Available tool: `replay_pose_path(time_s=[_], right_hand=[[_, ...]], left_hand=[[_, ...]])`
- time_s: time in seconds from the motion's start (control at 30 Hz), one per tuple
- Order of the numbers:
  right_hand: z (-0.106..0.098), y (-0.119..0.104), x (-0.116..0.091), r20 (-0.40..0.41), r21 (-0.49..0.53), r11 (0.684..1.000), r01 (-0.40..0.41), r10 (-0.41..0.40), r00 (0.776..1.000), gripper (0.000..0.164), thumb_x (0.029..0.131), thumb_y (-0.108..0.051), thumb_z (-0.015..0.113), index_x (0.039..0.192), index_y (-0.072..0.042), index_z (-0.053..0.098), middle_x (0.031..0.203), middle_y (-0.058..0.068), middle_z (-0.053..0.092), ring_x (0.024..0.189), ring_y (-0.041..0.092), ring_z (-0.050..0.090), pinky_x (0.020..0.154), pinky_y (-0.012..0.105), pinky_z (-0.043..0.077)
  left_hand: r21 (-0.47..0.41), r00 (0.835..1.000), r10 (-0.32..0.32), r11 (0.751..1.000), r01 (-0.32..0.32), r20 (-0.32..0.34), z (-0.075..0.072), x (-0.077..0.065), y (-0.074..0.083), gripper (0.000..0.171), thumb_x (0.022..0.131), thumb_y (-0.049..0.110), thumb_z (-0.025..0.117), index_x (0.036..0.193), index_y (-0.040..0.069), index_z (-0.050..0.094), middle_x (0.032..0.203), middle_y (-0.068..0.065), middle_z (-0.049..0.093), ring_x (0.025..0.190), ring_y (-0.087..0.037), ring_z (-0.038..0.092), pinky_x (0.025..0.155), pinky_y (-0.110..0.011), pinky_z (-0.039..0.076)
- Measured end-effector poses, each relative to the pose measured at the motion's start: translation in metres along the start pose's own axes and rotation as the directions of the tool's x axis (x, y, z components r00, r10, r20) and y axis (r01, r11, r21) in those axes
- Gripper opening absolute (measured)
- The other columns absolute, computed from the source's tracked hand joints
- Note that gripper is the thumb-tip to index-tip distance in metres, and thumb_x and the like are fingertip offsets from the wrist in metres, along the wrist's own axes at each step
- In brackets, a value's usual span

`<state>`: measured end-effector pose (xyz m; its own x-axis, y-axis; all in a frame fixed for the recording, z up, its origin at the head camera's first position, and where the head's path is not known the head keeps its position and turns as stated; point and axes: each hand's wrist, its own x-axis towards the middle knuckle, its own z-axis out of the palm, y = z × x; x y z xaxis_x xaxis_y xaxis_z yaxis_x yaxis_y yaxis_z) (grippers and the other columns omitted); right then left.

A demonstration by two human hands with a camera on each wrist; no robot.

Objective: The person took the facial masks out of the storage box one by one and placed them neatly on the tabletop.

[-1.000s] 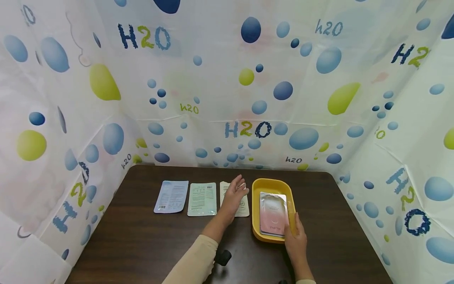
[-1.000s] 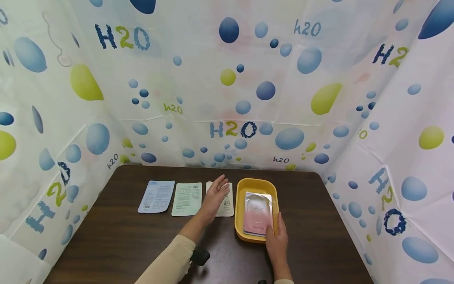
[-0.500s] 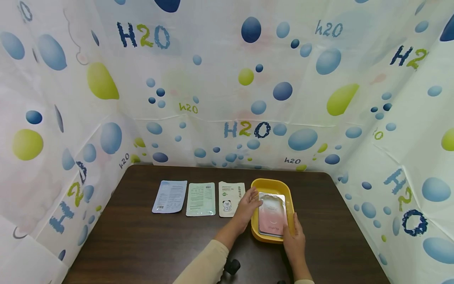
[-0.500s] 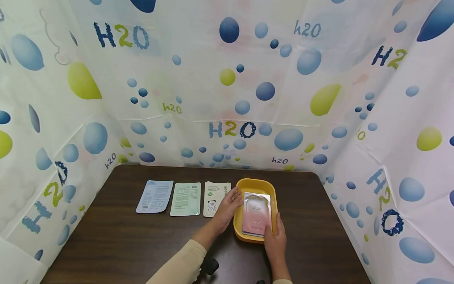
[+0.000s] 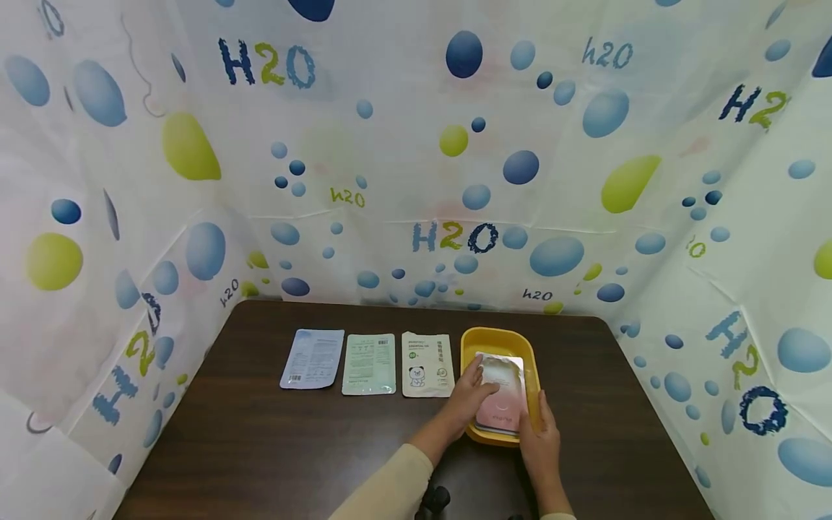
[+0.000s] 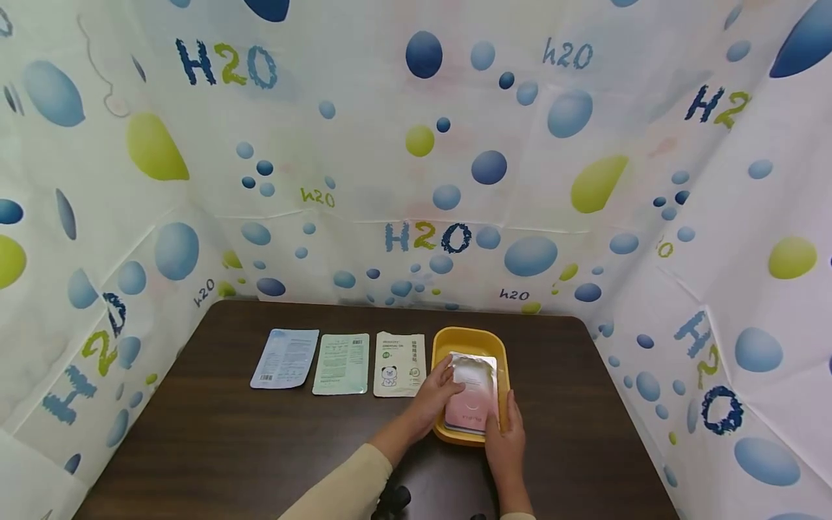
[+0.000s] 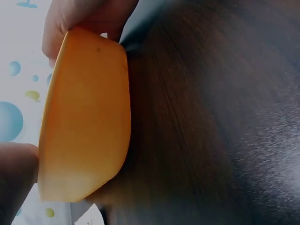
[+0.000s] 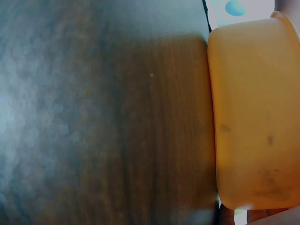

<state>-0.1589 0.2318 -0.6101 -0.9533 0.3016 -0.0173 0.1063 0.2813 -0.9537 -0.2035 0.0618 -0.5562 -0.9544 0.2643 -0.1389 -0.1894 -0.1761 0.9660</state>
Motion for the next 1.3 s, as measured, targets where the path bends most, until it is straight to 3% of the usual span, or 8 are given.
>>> replay_pose_path(time_s=[0.27, 0.53, 0.63, 0.77, 0.87, 0.97, 1.13, 1.3], right_hand=[[0.0002, -0.0001, 0.0003, 0.003, 0.002, 1.0, 0.006, -0.006, 1.0, 0.069, 0.103, -0.02, 0.056, 0.163, -0.009, 0.023, 0.168, 0.02, 0.026, 0.153, 0.042, 0.028, 0.122, 0.057, 0.027], [0.001, 0.0023, 0.002, 0.0, -0.011, 1.0, 0.005, -0.005, 1.0, 0.069, 0.103, -0.021, 0.056, 0.163, -0.01, 0.024, 0.167, 0.021, 0.026, 0.153, 0.042, 0.028, 0.122, 0.058, 0.027], [0.0004, 0.0015, 0.0022, -0.002, -0.012, 1.0, -0.003, 0.003, 1.0, 0.069, 0.103, -0.021, 0.056, 0.163, -0.01, 0.024, 0.168, 0.021, 0.025, 0.154, 0.043, 0.026, 0.122, 0.059, 0.026], [-0.0016, -0.0002, 0.0018, 0.002, -0.013, 1.0, -0.017, 0.017, 1.0, 0.069, 0.103, -0.02, 0.056, 0.163, -0.01, 0.023, 0.168, 0.021, 0.024, 0.155, 0.043, 0.025, 0.123, 0.059, 0.024], [-0.0035, -0.0016, 0.0016, 0.014, -0.02, 0.999, -0.036, 0.036, 0.999, 0.07, 0.103, -0.022, 0.056, 0.163, -0.011, 0.021, 0.169, 0.02, 0.022, 0.155, 0.042, 0.022, 0.124, 0.059, 0.022], [-0.0054, -0.0036, 0.0013, 0.032, -0.023, 0.998, -0.061, 0.062, 0.998, 0.072, 0.104, -0.026, 0.055, 0.164, -0.013, 0.018, 0.17, 0.018, 0.019, 0.156, 0.042, 0.02, 0.124, 0.06, 0.021], [-0.0053, -0.0041, 0.0008, 0.04, -0.015, 0.996, -0.092, 0.092, 0.995, 0.072, 0.104, -0.027, 0.054, 0.165, -0.016, 0.017, 0.17, 0.018, 0.018, 0.156, 0.041, 0.02, 0.124, 0.06, 0.022], [-0.0027, -0.0033, 0.0013, 0.037, -0.019, 0.996, -0.092, 0.092, 0.995, 0.073, 0.104, -0.031, 0.054, 0.165, -0.016, 0.016, 0.171, 0.017, 0.018, 0.157, 0.04, 0.019, 0.124, 0.061, 0.021]], left_hand=[[0.002, 0.996, -0.074, 0.997, 0.074, 0.051, 0.0011, 0.0091, 0.0039, 0.062, 0.1, 0.018, 0.058, 0.158, 0.008, 0.038, 0.169, -0.016, 0.025, 0.152, -0.035, 0.032, 0.124, -0.053, 0.029], [0.099, 0.994, -0.105, 0.99, 0.102, 0.023, 0.0015, 0.0095, 0.0048, 0.063, 0.094, 0.017, 0.065, 0.153, 0.007, 0.045, 0.166, -0.016, 0.031, 0.149, -0.035, 0.035, 0.122, -0.055, 0.032], [0.1, 0.994, -0.103, 0.99, 0.1, 0.022, 0.0021, 0.0091, 0.0051, 0.06, 0.094, 0.017, 0.066, 0.15, 0.006, 0.048, 0.164, -0.019, 0.033, 0.144, -0.035, 0.04, 0.12, -0.053, 0.036], [0.05, 0.996, -0.09, 0.995, 0.089, 0.022, 0.0027, 0.0074, 0.0041, 0.056, 0.095, 0.014, 0.065, 0.148, 0.004, 0.049, 0.164, -0.025, 0.029, 0.15, -0.041, 0.031, 0.121, -0.053, 0.035], [-0.009, 0.997, -0.079, 0.997, 0.079, 0.023, 0.0022, 0.0062, 0.0031, 0.054, 0.095, 0.012, 0.064, 0.146, 0.003, 0.049, 0.158, -0.026, 0.035, 0.144, -0.039, 0.042, 0.119, -0.051, 0.038], [-0.041, 0.995, -0.075, 0.996, 0.077, 0.059, 0.0001, 0.0059, 0.0021, 0.054, 0.097, 0.012, 0.062, 0.148, 0.003, 0.048, 0.151, -0.022, 0.042, 0.126, -0.028, 0.055, 0.115, -0.048, 0.043], [-0.001, 0.989, -0.085, 0.996, 0.085, 0.118, -0.0024, 0.0059, 0.0005, 0.054, 0.099, 0.015, 0.06, 0.151, 0.004, 0.048, 0.149, -0.018, 0.048, 0.119, -0.027, 0.06, 0.108, -0.045, 0.048], [0.024, 0.991, -0.092, 0.996, 0.09, 0.1, -0.0031, 0.006, 0.0006, 0.051, 0.1, 0.018, 0.06, 0.149, 0.009, 0.051, 0.152, -0.016, 0.046, 0.127, -0.027, 0.056, 0.115, -0.048, 0.043]])
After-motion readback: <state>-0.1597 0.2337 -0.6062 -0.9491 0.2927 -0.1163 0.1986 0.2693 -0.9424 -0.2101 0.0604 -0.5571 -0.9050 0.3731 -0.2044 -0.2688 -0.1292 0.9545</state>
